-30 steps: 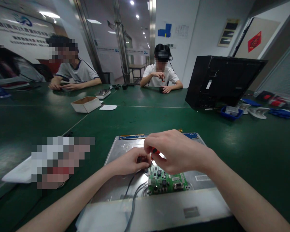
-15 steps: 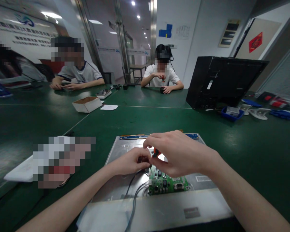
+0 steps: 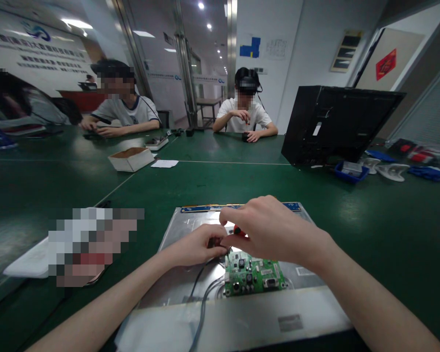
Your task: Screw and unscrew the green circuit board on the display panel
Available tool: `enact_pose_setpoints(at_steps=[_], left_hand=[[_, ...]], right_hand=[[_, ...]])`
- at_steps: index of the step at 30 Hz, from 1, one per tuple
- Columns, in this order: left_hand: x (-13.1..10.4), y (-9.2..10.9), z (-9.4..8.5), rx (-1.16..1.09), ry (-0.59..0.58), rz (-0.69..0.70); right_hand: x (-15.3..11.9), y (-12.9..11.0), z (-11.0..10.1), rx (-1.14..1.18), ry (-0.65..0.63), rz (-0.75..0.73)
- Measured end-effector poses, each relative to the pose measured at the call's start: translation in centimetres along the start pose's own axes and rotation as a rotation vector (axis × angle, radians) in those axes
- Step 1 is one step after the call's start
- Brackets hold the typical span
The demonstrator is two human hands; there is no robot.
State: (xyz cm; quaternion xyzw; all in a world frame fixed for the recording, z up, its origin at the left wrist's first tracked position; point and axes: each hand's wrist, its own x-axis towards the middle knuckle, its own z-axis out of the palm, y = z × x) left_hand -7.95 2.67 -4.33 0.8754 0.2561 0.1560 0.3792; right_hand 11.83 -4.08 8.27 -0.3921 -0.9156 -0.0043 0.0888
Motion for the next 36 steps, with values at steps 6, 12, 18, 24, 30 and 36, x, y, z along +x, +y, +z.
enact_pose_setpoints(at_steps=[6, 12, 18, 24, 30, 36], left_hand=[[0.0, 0.1, 0.0, -0.022, -0.025, -0.008], [-0.2, 0.4, 0.1, -0.013, -0.007, -0.082], [0.1, 0.8, -0.2, -0.054, -0.015, -0.012], [0.2, 0.9, -0.3, -0.078, -0.016, 0.013], [0.2, 0.3, -0.1, -0.011, -0.016, -0.010], [0.0, 0.7, -0.2, 0.031, -0.004, -0.030]], right_hand=[[0.0, 0.2, 0.0, 0.013, 0.013, -0.019], [-0.2, -0.1, -0.2, 0.159, -0.015, -0.112], [0.1, 0.4, 0.0, 0.070, 0.003, 0.013], [0.2, 1.0, 0.2, -0.029, 0.011, 0.081], [-0.2, 0.0, -0.1, 0.080, 0.015, -0.064], [-0.2, -0.2, -0.1, 0.129, -0.009, -0.116]])
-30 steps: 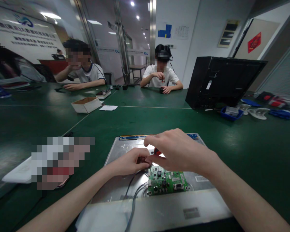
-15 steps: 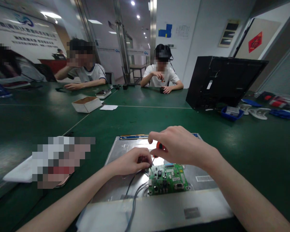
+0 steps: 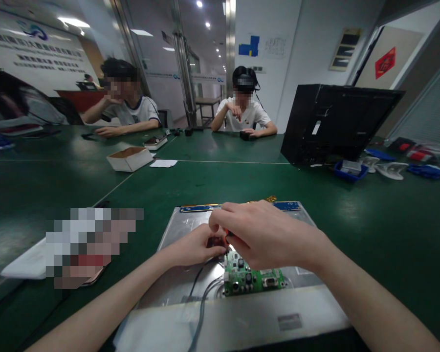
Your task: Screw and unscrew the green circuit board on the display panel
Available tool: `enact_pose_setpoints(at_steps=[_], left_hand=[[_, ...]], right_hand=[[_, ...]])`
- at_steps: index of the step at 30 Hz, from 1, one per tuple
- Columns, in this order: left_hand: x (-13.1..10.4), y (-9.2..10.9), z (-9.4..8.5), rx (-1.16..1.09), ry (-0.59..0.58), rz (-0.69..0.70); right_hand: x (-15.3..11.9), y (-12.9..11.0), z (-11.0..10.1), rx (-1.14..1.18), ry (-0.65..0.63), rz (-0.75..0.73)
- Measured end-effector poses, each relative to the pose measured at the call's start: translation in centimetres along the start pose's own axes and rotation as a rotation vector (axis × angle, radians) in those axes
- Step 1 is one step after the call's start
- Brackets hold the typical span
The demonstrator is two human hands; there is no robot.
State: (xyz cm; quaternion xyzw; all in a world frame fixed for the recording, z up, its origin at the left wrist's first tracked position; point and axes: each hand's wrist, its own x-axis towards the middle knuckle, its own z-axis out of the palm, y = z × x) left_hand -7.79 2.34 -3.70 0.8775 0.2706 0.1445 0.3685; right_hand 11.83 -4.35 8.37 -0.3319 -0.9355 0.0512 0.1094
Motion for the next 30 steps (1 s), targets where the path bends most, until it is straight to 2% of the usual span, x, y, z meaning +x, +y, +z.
enact_pose_setpoints(at_steps=[7, 16, 24, 30], left_hand=[[0.15, 0.35, -0.05, -0.090, 0.001, 0.035], [0.12, -0.33, 0.18, -0.068, 0.002, 0.028], [-0.02, -0.25, 0.21, -0.038, 0.001, 0.026], [0.04, -0.02, 0.09, -0.074, -0.003, 0.028]], right_hand=[[0.34, 0.61, 0.18, -0.083, 0.023, 0.123], [0.38, 0.56, 0.61, -0.133, 0.072, 0.102], [0.19, 0.57, 0.39, 0.003, 0.026, 0.027], [0.28, 0.60, 0.55, -0.067, 0.036, 0.069]])
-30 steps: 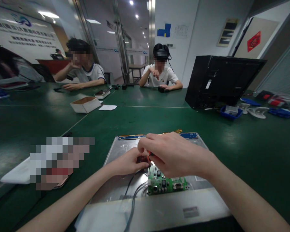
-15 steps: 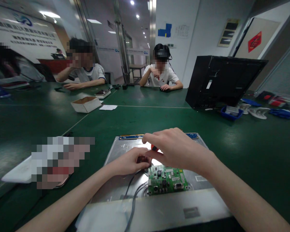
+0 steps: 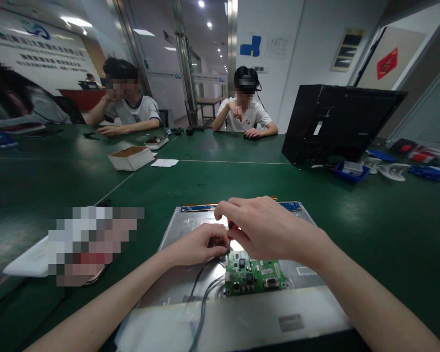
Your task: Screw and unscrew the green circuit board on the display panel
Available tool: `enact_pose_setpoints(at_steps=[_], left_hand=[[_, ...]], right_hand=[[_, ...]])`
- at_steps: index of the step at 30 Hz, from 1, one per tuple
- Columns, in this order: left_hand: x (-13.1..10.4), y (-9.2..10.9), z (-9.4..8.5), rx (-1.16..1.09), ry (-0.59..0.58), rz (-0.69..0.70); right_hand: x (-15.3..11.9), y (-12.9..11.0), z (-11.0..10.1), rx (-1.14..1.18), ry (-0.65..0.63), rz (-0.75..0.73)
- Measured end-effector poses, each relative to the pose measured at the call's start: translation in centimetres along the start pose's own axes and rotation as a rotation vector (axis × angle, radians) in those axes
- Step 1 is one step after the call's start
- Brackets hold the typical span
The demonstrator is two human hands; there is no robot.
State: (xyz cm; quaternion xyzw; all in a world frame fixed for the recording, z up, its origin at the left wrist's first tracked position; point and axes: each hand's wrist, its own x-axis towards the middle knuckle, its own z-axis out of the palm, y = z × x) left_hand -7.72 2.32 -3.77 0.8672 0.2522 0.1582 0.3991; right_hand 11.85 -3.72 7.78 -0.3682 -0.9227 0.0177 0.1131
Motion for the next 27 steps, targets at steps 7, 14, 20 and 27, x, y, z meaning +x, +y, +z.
enact_pose_setpoints(at_steps=[7, 14, 20, 27], left_hand=[[0.08, 0.07, -0.09, -0.014, -0.004, -0.016], [0.06, -0.38, -0.13, 0.077, 0.019, -0.015], [0.07, -0.04, -0.09, 0.051, -0.001, 0.009], [-0.15, -0.33, 0.18, 0.027, 0.017, -0.014]], right_hand=[[0.39, -0.04, 0.26, -0.080, 0.047, 0.065], [0.22, -0.25, 0.10, -0.056, 0.044, 0.035], [0.04, -0.40, -0.14, 0.076, -0.020, -0.016], [0.03, -0.16, -0.12, 0.074, -0.030, -0.002]])
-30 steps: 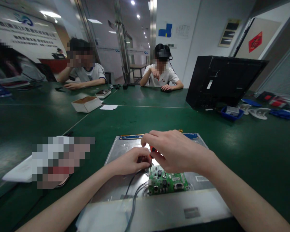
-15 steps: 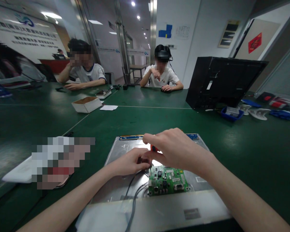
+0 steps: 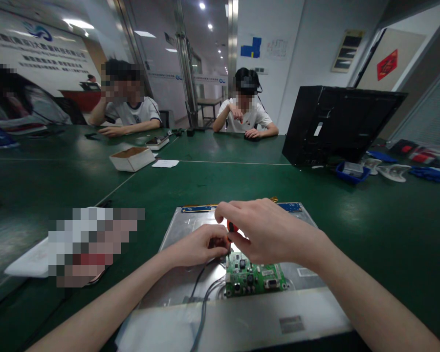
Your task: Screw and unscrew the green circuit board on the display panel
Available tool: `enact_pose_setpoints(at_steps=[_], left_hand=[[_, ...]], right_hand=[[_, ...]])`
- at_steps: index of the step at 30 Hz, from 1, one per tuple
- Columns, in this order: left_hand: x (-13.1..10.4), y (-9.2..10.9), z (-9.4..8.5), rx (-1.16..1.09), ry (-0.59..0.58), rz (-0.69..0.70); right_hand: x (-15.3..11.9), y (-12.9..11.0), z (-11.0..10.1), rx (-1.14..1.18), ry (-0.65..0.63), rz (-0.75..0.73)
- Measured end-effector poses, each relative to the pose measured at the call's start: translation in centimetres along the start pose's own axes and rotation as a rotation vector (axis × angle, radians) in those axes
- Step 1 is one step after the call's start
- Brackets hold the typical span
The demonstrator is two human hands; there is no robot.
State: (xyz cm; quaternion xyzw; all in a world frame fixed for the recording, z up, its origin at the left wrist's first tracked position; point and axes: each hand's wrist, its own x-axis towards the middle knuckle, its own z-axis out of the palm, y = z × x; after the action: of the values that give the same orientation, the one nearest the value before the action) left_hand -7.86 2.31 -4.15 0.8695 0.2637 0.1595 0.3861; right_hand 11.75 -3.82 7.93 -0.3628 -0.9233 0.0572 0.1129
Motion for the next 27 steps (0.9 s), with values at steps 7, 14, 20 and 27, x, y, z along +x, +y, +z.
enact_pose_setpoints(at_steps=[7, 14, 20, 27], left_hand=[[0.04, -0.09, -0.15, 0.006, -0.009, -0.002], [0.04, -0.31, -0.11, 0.035, 0.018, -0.001], [0.06, -0.09, -0.01, 0.015, 0.045, -0.018], [0.03, 0.00, -0.06, 0.025, 0.040, -0.002]], right_hand=[[0.23, -0.15, 0.20, -0.138, 0.083, 0.039], [0.46, -0.23, 0.42, -0.228, 0.115, 0.060], [0.44, -0.29, 0.40, -0.209, 0.108, 0.086], [0.44, -0.17, 0.51, -0.186, 0.102, 0.094]])
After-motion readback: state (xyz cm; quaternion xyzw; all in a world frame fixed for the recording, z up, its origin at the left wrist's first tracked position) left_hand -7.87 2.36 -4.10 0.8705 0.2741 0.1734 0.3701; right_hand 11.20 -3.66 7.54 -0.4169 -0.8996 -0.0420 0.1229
